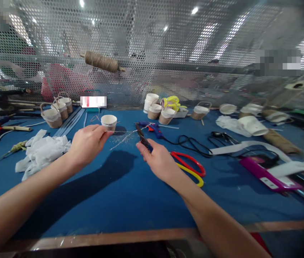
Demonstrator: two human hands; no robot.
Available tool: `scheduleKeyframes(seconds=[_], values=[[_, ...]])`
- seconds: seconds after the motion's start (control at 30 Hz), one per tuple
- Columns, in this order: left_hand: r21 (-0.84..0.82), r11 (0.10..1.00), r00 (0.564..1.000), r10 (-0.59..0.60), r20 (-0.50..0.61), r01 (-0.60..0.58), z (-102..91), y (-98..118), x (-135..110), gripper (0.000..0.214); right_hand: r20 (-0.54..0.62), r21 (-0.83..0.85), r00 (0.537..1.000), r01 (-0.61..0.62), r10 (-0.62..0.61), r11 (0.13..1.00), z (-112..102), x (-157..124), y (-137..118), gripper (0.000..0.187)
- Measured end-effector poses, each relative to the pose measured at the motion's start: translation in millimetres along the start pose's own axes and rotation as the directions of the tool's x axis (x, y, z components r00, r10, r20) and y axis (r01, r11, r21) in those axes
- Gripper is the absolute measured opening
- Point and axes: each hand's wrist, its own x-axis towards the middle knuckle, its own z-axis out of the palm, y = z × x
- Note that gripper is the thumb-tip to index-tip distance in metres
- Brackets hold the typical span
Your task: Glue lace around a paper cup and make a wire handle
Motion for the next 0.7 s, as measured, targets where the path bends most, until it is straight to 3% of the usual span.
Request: scheduleKeyframes(seconds=[0.07,0.13,0.2,0.3,0.33,0.4,0.5,0.6,0.67,0.7], values=[[0.301,0.951,0.996,0.083,-0.029,-0.071,-8.2,-3,-1,0.040,0.009,0.013,1.000,-0.002,0.002,1.000,-1,0,0,0.029],[0.432,0.896,0.987,0.145,-0.073,-0.100,-13.2,-4,0,0.039,0.011,0.003,1.000,-0.015,0.014,1.000,0,0,0,0.027],[0.403,0.881,0.944,0.313,-0.102,-0.248,-14.1,-3,3,0.029,0.029,-0.006,0.999,-0.018,0.018,1.000,2,0,-1,0.027],[0.206,0.772,0.783,0.621,-0.043,-0.601,-8.2,-1,10,0.018,0.064,0.011,0.998,0.004,-0.005,1.000,5,-2,-2,0.028],[0.148,0.729,0.733,0.679,-0.031,-0.669,-4.9,0,12,0.018,0.073,0.019,0.997,0.013,-0.014,1.000,6,-2,-2,0.028],[0.099,0.689,0.686,0.724,-0.066,-0.718,2.0,0,13,0.017,0.089,0.030,0.996,0.022,-0.025,0.999,7,-3,-2,0.028],[0.122,0.688,0.668,0.725,-0.169,-0.716,10.0,-2,10,0.015,0.103,0.045,0.994,0.022,-0.027,0.999,8,-4,-2,0.027],[0.092,0.688,0.664,0.721,-0.196,-0.720,14.4,-4,5,0.019,0.105,0.053,0.994,0.015,-0.020,0.998,8,-4,-1,0.026],[-0.024,0.734,0.721,0.659,-0.214,-0.679,16.4,-1,2,0.017,0.099,0.046,0.995,0.017,-0.022,0.999,8,-4,-2,0.027],[-0.121,0.780,0.782,0.579,-0.230,-0.613,17.3,1,1,0.015,0.094,0.041,0.995,0.024,-0.027,0.999,9,-4,-2,0.028]])
